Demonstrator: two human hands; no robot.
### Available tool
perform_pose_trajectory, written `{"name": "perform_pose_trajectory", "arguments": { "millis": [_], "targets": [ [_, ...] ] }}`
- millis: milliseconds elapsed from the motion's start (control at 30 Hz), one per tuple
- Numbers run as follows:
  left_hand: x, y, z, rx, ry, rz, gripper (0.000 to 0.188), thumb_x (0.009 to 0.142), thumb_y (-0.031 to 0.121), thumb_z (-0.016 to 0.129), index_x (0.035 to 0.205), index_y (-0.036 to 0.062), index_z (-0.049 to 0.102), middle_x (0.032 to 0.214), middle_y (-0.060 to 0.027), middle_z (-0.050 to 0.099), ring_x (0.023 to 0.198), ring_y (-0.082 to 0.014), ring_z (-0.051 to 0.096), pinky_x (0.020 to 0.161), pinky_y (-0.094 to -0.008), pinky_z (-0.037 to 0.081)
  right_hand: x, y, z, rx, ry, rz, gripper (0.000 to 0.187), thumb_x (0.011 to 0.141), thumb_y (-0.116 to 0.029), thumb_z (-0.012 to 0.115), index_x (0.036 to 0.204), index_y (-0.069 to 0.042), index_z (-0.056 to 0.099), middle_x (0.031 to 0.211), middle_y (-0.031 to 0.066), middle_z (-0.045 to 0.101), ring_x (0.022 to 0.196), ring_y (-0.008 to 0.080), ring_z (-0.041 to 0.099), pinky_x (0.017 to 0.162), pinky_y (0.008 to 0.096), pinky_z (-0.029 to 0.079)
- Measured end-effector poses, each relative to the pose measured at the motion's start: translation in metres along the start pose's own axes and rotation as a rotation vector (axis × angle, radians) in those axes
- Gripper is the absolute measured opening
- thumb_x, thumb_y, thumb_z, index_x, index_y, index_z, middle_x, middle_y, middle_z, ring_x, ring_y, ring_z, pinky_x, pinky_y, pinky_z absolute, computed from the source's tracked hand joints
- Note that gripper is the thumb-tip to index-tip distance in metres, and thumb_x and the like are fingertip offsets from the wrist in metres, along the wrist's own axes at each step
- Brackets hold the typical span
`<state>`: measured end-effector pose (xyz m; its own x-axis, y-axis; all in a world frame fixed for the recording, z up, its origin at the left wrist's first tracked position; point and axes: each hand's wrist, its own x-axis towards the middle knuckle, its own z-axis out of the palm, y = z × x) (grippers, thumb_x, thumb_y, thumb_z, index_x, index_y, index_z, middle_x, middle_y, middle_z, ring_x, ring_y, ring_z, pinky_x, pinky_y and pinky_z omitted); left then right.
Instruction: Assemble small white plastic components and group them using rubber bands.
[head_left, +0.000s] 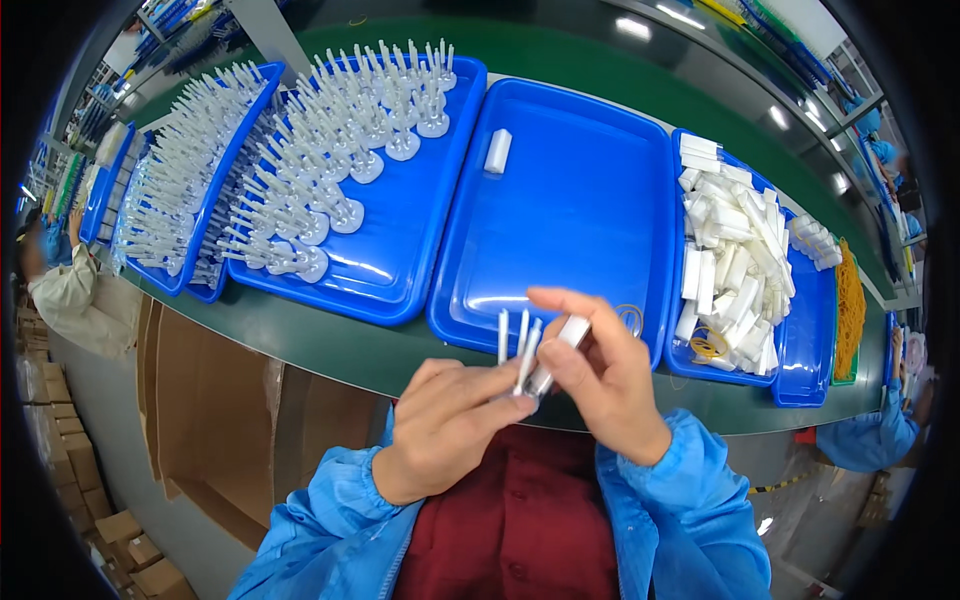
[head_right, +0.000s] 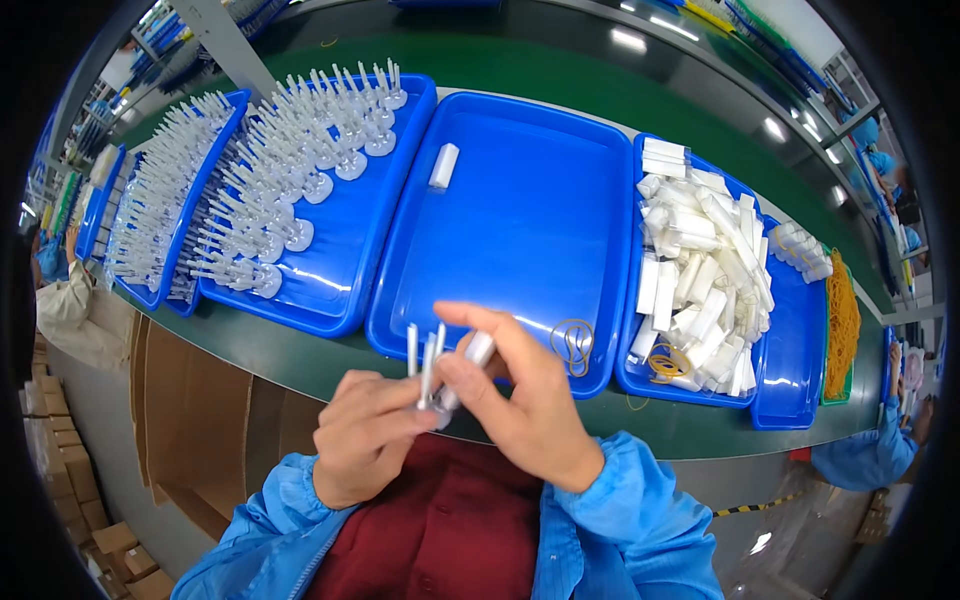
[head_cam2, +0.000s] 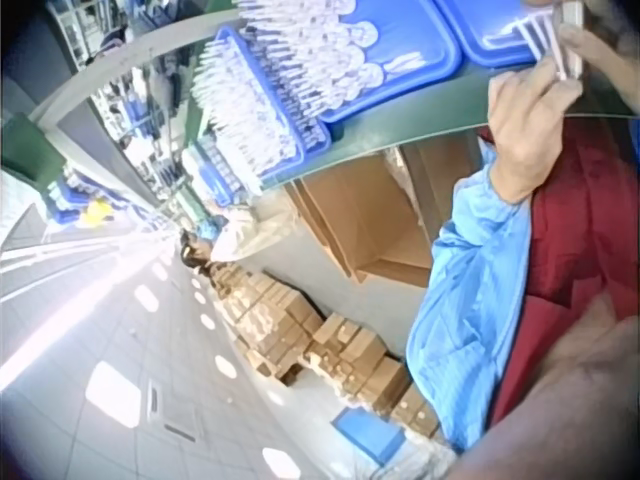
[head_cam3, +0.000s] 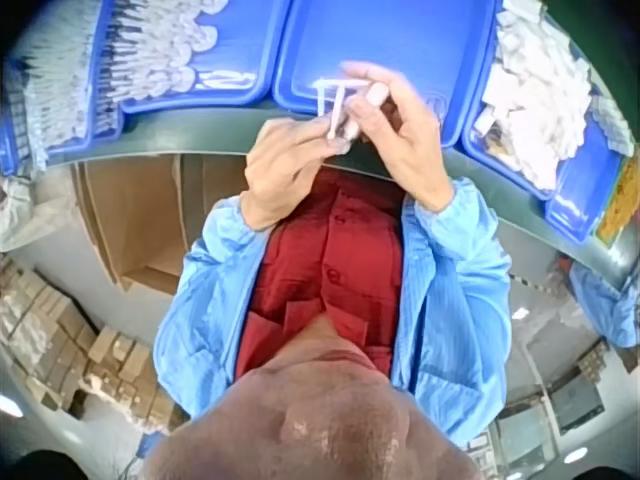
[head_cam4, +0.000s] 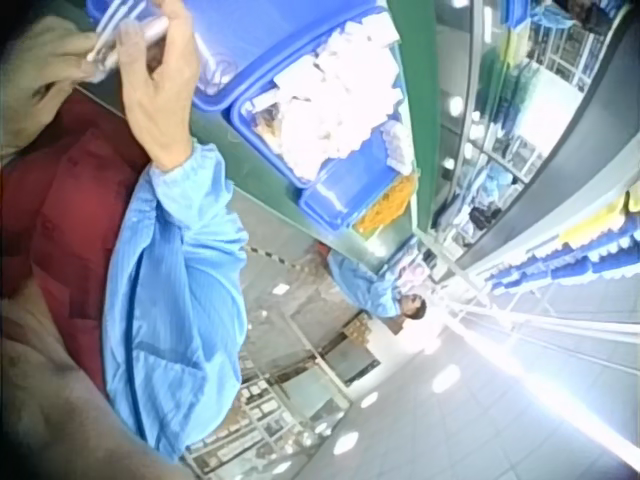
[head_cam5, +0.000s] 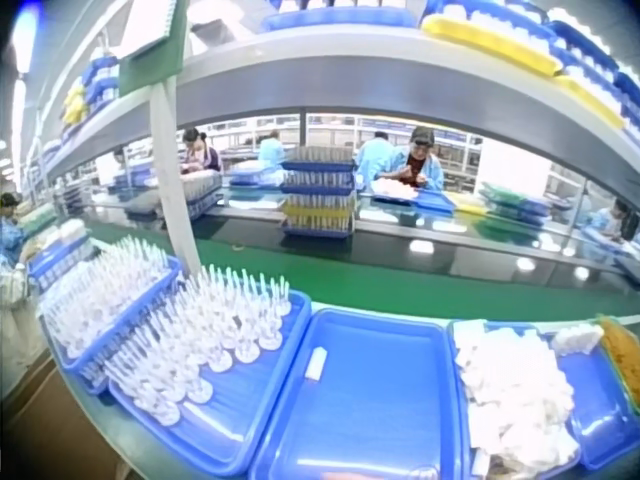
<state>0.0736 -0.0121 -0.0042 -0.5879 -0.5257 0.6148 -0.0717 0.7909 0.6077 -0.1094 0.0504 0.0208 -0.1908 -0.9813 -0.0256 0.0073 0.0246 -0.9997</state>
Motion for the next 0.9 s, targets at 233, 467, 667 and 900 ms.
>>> {"name": "perform_pose_trajectory", "arguments": {
  "millis": [233, 467, 667, 900],
  "targets": [
    [-0.005, -0.018, -0.009, -0.003, 0.146, -0.107, 0.030, 0.075, -0.007, 0.076, 0.102, 0.0048, 0.069, 0.113, -0.0146, 0.074, 0.087, -0.0229, 0.071, 0.072, -0.0295, 0.048, 0.064, 0.004, 0.010, -0.231, -0.070, -0.152, 0.034, 0.106, -0.021, 0.045, 0.129, 0.000, 0.058, 0.099, 0.0128, 0.064, 0.087, 0.0226, 0.064, 0.082, 0.0352, 0.051],
    [-0.016, -0.021, -0.005, -0.200, 0.186, -0.370, 0.038, 0.080, -0.013, 0.073, 0.113, 0.0003, 0.059, 0.117, -0.0171, 0.072, 0.099, -0.0208, 0.069, 0.079, -0.0295, 0.053, 0.188, 0.043, -0.037, -1.568, -0.031, -0.881, 0.027, 0.085, -0.006, 0.063, 0.112, -0.009, 0.065, 0.112, 0.0077, 0.065, 0.106, 0.0265, 0.061, 0.088, 0.0401, 0.051],
    [-0.009, -0.022, -0.016, -0.105, 0.062, -0.291, 0.037, 0.079, -0.012, 0.074, 0.112, 0.0009, 0.066, 0.116, -0.0150, 0.073, 0.100, -0.0210, 0.070, 0.080, -0.0303, 0.053, 0.169, 0.016, -0.040, -1.680, -0.249, -0.488, 0.024, 0.085, -0.010, 0.064, 0.108, -0.006, 0.061, 0.104, 0.0100, 0.068, 0.092, 0.0264, 0.066, 0.085, 0.0384, 0.053],
    [0.003, -0.011, -0.022, -0.190, -0.038, -0.208, 0.035, 0.078, -0.011, 0.074, 0.110, 0.0018, 0.070, 0.114, -0.0157, 0.073, 0.095, -0.0269, 0.071, 0.081, -0.0338, 0.052, 0.080, -0.025, -0.014, 0.187, 0.114, 0.197, 0.044, 0.096, -0.012, 0.050, 0.139, -0.005, 0.050, 0.094, 0.0100, 0.065, 0.089, 0.0207, 0.067, 0.082, 0.0342, 0.053]
  ]
}}
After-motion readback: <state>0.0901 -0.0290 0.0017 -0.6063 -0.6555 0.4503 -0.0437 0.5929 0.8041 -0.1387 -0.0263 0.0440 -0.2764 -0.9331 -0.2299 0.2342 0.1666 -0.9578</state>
